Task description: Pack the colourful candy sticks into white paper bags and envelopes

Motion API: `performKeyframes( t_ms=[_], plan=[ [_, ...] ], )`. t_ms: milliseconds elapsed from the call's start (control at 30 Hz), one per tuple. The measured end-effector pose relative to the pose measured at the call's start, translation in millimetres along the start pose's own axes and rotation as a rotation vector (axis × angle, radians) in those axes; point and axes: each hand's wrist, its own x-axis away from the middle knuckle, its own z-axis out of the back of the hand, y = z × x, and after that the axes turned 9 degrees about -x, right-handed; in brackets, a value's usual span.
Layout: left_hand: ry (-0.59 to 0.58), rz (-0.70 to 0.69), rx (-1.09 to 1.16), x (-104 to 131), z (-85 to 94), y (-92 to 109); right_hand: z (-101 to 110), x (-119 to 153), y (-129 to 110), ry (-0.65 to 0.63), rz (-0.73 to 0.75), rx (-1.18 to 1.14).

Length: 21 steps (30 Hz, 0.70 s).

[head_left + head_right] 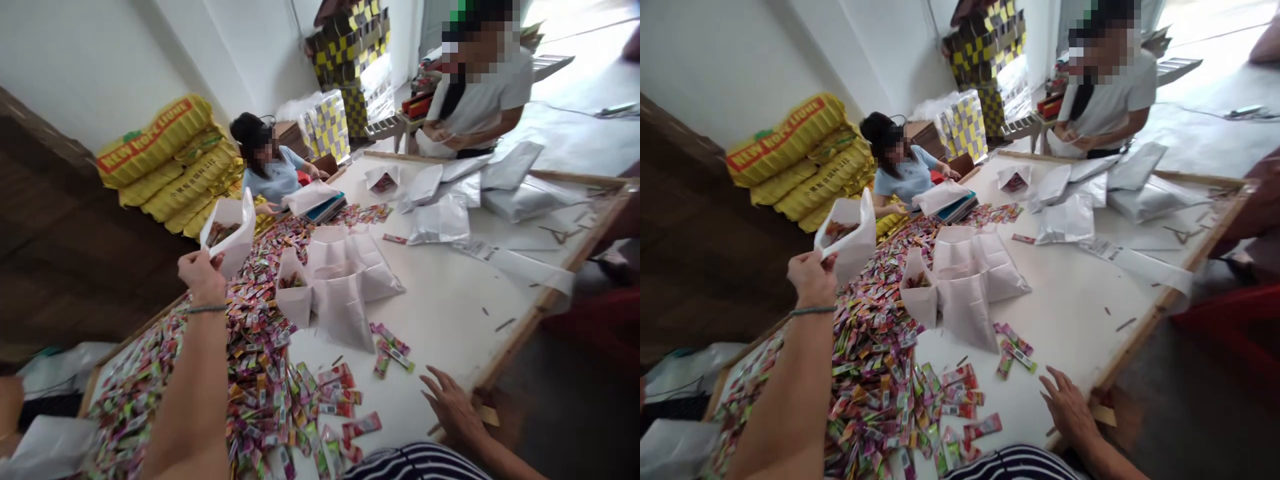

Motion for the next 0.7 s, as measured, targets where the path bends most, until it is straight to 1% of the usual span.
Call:
performKeyframes(
  t_ms=[33,100,167,200,267,333,367,400,433,467,500,533,600,667,700],
  plan=[
    [-0.040,0.010,-0.022,8,-21.8,-8,2,-2,3,-0.005,-0.007,0.040],
    [-0.129,0.074,-0.095,32,-59.9,-30,5,-4,10,-0.015,-0.013,0.097],
    [-0.237,0.138,-0.191,63,-86.0,-60,6,0,19,-0.043,-0.003,0.127],
    [-0.283,0.177,-0.241,79,-94.4,-76,5,2,23,-0.066,0.007,0.132],
    [-0.351,0.244,-0.310,108,-103.1,-107,3,6,30,-0.125,0.034,0.132],
    [-0.404,0.289,-0.343,131,-101.3,-135,-4,3,29,-0.205,0.102,0.118],
    [-0.422,0.299,-0.353,141,-95.3,-148,-9,0,25,-0.260,0.163,0.103],
    [-0.443,0.298,-0.361,152,-85.1,-160,-14,-3,18,-0.322,0.240,0.087],
    [-0.466,0.304,-0.372,164,-70.4,-171,-20,-6,8,-0.391,0.326,0.071],
    [-0.498,0.311,-0.386,179,-51.0,-182,-26,-8,-3,-0.459,0.416,0.058],
    [-0.519,0.330,-0.405,196,-27.2,-193,-33,-9,-16,-0.522,0.505,0.049],
    [-0.542,0.361,-0.429,217,0.4,-204,-39,-8,-29,-0.580,0.588,0.044],
    [-0.518,0.472,-0.497,267,63.8,-226,-53,-5,-53,-0.684,0.734,0.035],
    [-0.415,0.634,-0.579,329,129.7,-243,-68,0,-74,-0.781,0.850,0.020],
    [-0.348,0.736,-0.623,363,160.5,-249,-76,0,-83,-0.817,0.890,0.017]
  ],
)
